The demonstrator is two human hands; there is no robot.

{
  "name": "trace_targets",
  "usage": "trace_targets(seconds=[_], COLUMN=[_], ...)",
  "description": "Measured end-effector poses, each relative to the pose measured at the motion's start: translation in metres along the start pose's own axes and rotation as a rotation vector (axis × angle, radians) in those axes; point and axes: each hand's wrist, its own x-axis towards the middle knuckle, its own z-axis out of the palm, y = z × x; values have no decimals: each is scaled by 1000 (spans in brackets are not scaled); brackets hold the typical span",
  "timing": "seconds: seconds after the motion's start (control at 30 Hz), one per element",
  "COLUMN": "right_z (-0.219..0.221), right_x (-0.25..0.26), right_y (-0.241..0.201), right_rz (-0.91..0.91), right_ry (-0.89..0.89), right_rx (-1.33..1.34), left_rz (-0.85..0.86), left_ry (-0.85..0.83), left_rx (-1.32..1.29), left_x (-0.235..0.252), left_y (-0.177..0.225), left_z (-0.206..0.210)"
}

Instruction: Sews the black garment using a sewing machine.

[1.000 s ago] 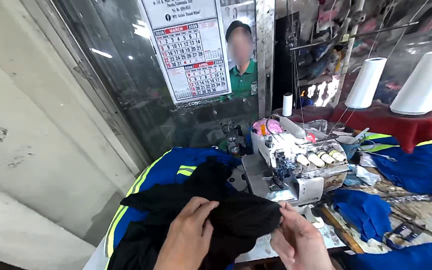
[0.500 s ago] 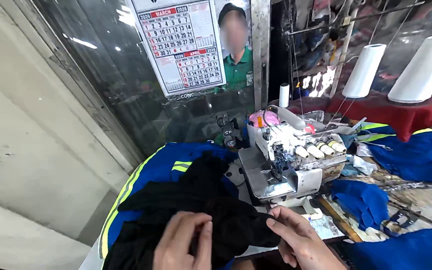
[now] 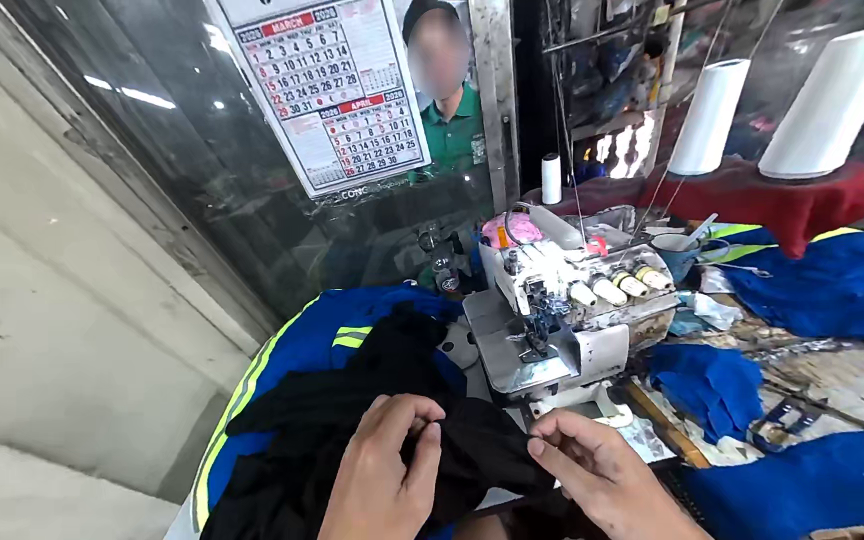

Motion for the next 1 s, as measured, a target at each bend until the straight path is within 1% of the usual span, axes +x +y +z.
trace_targets(seconds=[0.1,0.2,0.27,0.4,0.5,0.6,0.73,0.83,0.87,0.93,1.0], right_z=[-4,-4,-2,0,-1,3,8,14,14,13,11], right_x=[4,8,11,19,21,20,21,23,23,20,19], right_y=[8,1,-7,-10,-13,-16,-19,-21,-23,-36,-43], right_rz=[-120,-140,-164,-242,-243,-262,-283,-316,-310,-219,-169], right_ry=[-10,15,22,-44,-93,-103,-128,-87,-81,-103,-114], right_rx=[-133,-357,-429,-448,-420,-399,-434,-455,-470,-525,-574], left_rz=[6,70,99,118,134,135,176,211,215,202,167], left_ry=[-97,-113,-119,-113,-99,-115,-81,-48,-32,-5,-13], left_rx=[-77,-66,-70,-96,-69,-42,-43,-56,-53,-37,-49], left_x=[4,5,6,2,0,-3,-4,-6,-7,-8,-11], left_y=[-2,-4,-3,0,0,-4,-10,-10,-10,-12,-16], left_z=[0,2,2,3,0,1,4,5,5,4,2])
